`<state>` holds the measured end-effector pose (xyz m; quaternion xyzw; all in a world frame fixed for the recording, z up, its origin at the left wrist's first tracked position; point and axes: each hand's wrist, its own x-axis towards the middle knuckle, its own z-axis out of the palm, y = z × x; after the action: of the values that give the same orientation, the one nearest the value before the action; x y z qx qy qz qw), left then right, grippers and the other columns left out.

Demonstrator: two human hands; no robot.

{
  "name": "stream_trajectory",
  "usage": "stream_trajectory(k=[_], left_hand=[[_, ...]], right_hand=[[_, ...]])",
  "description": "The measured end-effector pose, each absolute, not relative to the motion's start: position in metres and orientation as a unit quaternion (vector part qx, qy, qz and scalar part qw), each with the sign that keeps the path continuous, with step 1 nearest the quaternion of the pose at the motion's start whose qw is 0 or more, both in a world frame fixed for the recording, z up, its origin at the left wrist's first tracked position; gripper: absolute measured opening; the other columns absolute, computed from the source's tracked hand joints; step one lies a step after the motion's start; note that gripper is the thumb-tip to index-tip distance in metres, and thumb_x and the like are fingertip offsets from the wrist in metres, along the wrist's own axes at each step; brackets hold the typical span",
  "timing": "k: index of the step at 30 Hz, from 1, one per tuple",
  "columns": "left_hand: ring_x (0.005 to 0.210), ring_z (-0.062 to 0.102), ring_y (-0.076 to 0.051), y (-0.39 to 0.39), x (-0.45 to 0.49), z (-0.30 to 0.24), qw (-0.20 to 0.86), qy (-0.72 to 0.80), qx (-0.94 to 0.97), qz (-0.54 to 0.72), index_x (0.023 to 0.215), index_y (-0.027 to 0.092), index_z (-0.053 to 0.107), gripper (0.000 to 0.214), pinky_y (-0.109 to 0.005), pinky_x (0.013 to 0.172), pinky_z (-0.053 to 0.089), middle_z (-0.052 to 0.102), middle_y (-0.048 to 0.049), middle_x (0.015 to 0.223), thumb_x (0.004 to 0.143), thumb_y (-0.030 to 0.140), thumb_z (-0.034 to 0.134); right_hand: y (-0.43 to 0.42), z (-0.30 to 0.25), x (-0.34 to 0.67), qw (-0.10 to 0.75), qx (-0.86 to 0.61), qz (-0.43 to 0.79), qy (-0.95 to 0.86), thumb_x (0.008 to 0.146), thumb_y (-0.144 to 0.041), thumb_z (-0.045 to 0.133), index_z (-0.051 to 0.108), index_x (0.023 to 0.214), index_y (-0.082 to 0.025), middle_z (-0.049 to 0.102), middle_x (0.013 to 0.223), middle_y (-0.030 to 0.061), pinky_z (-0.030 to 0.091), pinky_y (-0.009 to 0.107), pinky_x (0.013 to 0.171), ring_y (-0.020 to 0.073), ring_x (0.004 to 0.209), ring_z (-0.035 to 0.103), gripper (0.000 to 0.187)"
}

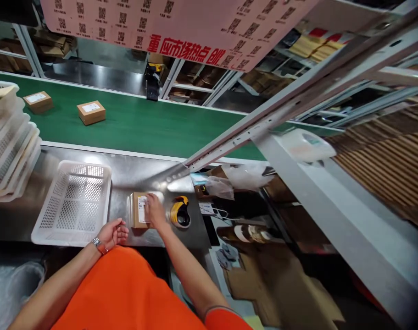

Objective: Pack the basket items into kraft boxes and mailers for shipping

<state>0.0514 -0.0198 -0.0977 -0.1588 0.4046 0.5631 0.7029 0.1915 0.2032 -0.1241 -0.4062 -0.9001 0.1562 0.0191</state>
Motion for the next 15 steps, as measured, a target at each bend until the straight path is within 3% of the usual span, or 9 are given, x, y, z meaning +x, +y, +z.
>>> stream_trajectory(k=[2, 5, 9, 12, 15], left_hand=[[0.060, 0.075, -0.016, -0.016, 0.056, -0.092, 0.682, 0.412, -0.170, 0.580, 0.097, 0.015, 0.066, 0.024, -0.024, 0.062, 0.058, 0.076, -0.0052, 0.073, 0.109, 0.035, 0.063], [0.058, 0.074, -0.016, -0.011, 0.065, -0.086, 0.659, 0.419, -0.186, 0.597, 0.096, 0.015, 0.067, 0.026, -0.023, 0.060, 0.057, 0.076, -0.0054, 0.071, 0.112, 0.032, 0.056], [0.056, 0.073, -0.015, -0.002, 0.082, -0.080, 0.634, 0.435, -0.198, 0.607, 0.095, 0.014, 0.067, 0.029, -0.022, 0.060, 0.056, 0.076, -0.0051, 0.070, 0.114, 0.029, 0.051], [0.057, 0.073, -0.015, 0.005, 0.090, -0.077, 0.623, 0.438, -0.205, 0.615, 0.095, 0.014, 0.067, 0.026, -0.022, 0.060, 0.055, 0.075, -0.0043, 0.070, 0.112, 0.028, 0.055], [0.055, 0.071, -0.015, 0.008, 0.092, -0.071, 0.593, 0.439, -0.225, 0.637, 0.093, 0.014, 0.066, 0.023, -0.023, 0.059, 0.055, 0.074, -0.0033, 0.069, 0.111, 0.026, 0.057]], right_hand=[[0.189, -0.141, 0.181, 0.035, -0.353, 0.174, -0.919, 0.108, -0.030, 0.052, 0.058, 0.156, -0.007, 0.053, 0.169, 0.0224, 0.040, 0.045, 0.129, 0.0314, 0.158, 0.048, 0.053], [0.175, -0.163, 0.175, 0.051, -0.307, 0.187, -0.932, 0.102, -0.046, 0.064, 0.044, 0.167, -0.003, 0.034, 0.179, 0.0277, 0.027, 0.059, 0.136, 0.0406, 0.168, 0.030, 0.080], [0.178, -0.173, 0.178, 0.075, -0.297, 0.216, -0.927, 0.099, -0.046, 0.064, 0.038, 0.169, 0.000, 0.025, 0.181, 0.0292, 0.018, 0.063, 0.137, 0.0450, 0.170, 0.021, 0.088], [0.184, -0.166, 0.186, 0.132, -0.274, 0.308, -0.902, 0.094, -0.046, 0.067, 0.049, 0.163, -0.006, 0.037, 0.178, 0.0274, 0.022, 0.066, 0.136, 0.0434, 0.167, 0.029, 0.082], [0.181, -0.156, 0.207, 0.133, -0.238, 0.497, -0.823, 0.096, -0.050, 0.063, 0.066, 0.148, -0.019, 0.066, 0.154, 0.0200, 0.047, 0.058, 0.123, 0.0343, 0.144, 0.060, 0.061]])
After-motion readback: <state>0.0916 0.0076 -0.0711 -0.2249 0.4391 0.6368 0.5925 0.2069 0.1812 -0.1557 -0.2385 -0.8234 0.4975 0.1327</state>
